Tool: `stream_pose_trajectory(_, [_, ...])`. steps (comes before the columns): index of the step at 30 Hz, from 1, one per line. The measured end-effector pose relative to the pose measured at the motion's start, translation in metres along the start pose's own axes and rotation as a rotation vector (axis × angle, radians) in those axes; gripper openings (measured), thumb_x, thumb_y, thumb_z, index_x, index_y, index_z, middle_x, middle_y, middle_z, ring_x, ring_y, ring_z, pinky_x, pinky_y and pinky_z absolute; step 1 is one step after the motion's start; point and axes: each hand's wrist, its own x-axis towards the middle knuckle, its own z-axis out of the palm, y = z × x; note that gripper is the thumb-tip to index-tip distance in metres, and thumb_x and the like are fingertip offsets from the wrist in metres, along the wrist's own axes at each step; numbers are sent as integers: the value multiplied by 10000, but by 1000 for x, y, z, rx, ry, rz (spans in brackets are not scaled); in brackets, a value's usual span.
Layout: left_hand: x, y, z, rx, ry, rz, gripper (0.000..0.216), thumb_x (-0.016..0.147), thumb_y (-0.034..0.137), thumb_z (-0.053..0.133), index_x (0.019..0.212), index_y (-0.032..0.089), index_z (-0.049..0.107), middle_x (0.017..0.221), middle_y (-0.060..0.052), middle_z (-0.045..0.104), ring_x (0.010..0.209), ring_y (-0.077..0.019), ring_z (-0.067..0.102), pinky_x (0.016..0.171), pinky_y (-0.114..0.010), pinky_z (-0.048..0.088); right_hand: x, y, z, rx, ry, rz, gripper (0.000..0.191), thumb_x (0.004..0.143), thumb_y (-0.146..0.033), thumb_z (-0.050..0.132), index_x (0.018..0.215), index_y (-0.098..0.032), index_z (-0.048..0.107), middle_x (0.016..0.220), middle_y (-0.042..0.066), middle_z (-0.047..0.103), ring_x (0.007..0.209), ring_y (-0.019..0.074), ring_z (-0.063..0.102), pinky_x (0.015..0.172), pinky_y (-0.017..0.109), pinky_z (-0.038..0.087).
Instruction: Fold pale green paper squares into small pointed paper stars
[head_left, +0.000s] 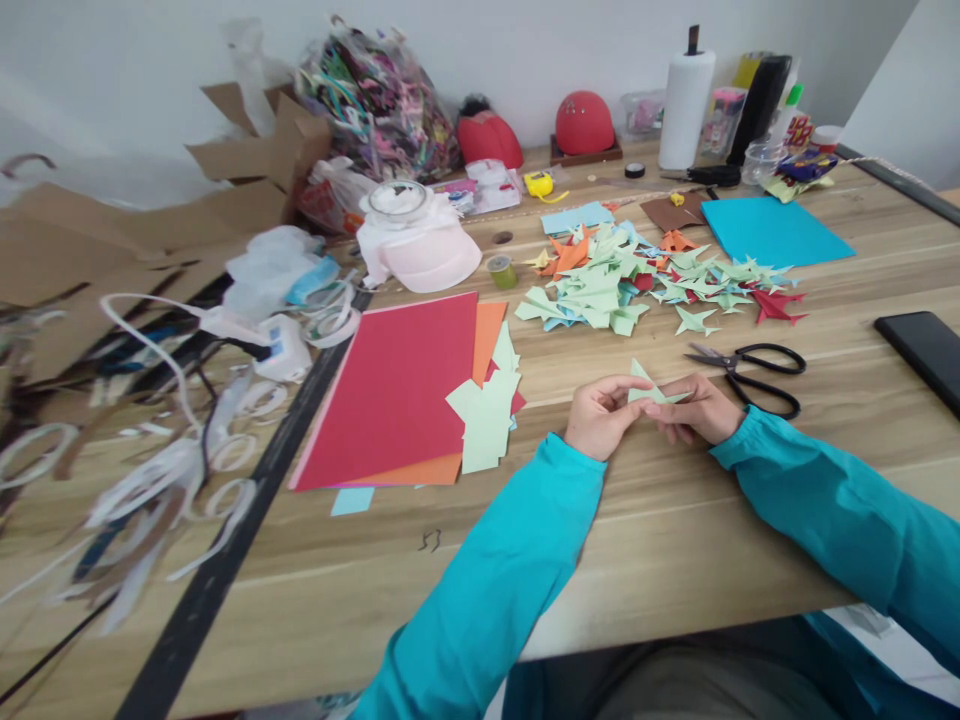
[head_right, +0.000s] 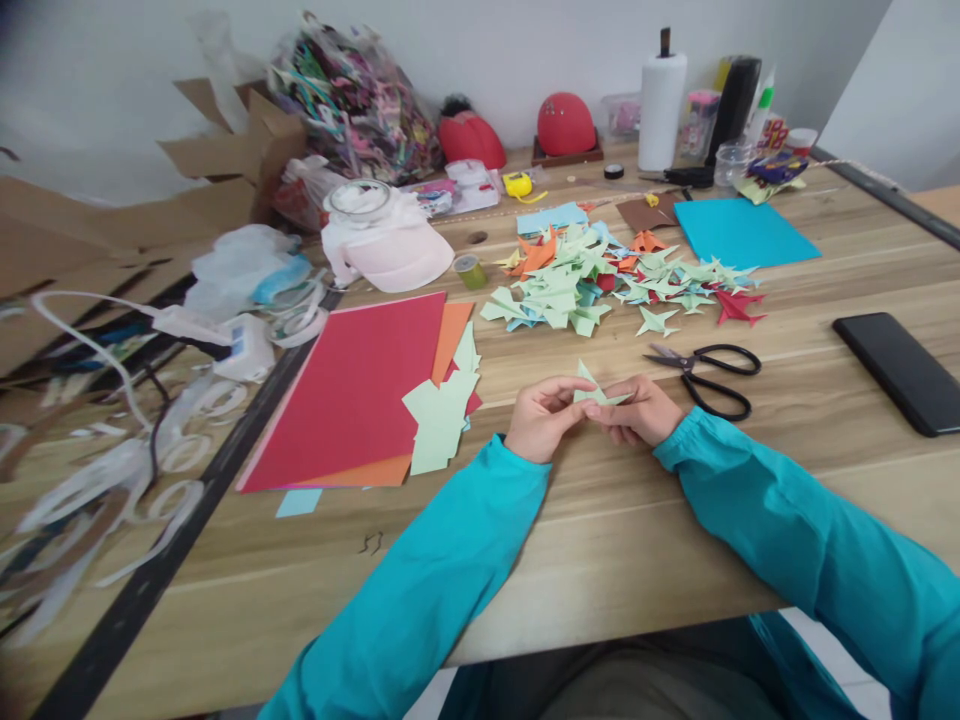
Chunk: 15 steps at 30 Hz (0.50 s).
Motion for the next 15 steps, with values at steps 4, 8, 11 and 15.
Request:
stream_pose_trajectory(4, [2,-1,-1,-41,-19,-35,282,519,297,781,725,134,680,638,-32,657,585,-111,568,588,-234,433,0,-1,0,5,-9,17,353,623,-426,705,484,-131,570,359,-24,512,274,46,364,275,169,241])
stream_pose_trajectory(8, [2,-2,-1,-43,-7,-48,312,513,319,783,741,130,683,616,-22,639,530,-83,523,527,-213,400,0,-1,0,-4,-10,2,355,642,-426,694,491,-129,570,361,-22,513,277,47,365,282,172,245])
stream_pose_trajectory(11, [1,-2,0,-27,21,-29,292,551,314,763,772,139,687,592,-6,620,497,-64,484,499,-202,386,0,-1,-1,-15,2,-39,378,683,-446,659,496,-130,569,377,-14,528,282,51,388,289,174,264])
stream_pose_trajectory(15, [0,-2,0,-58,18,-46,261,586,295,740,801,155,689,622,-10,627,563,-90,529,516,-205,421,2,2,-1,42,34,-18,423,722,-494,602,510,-129,581,390,3,549,280,63,420,291,179,297])
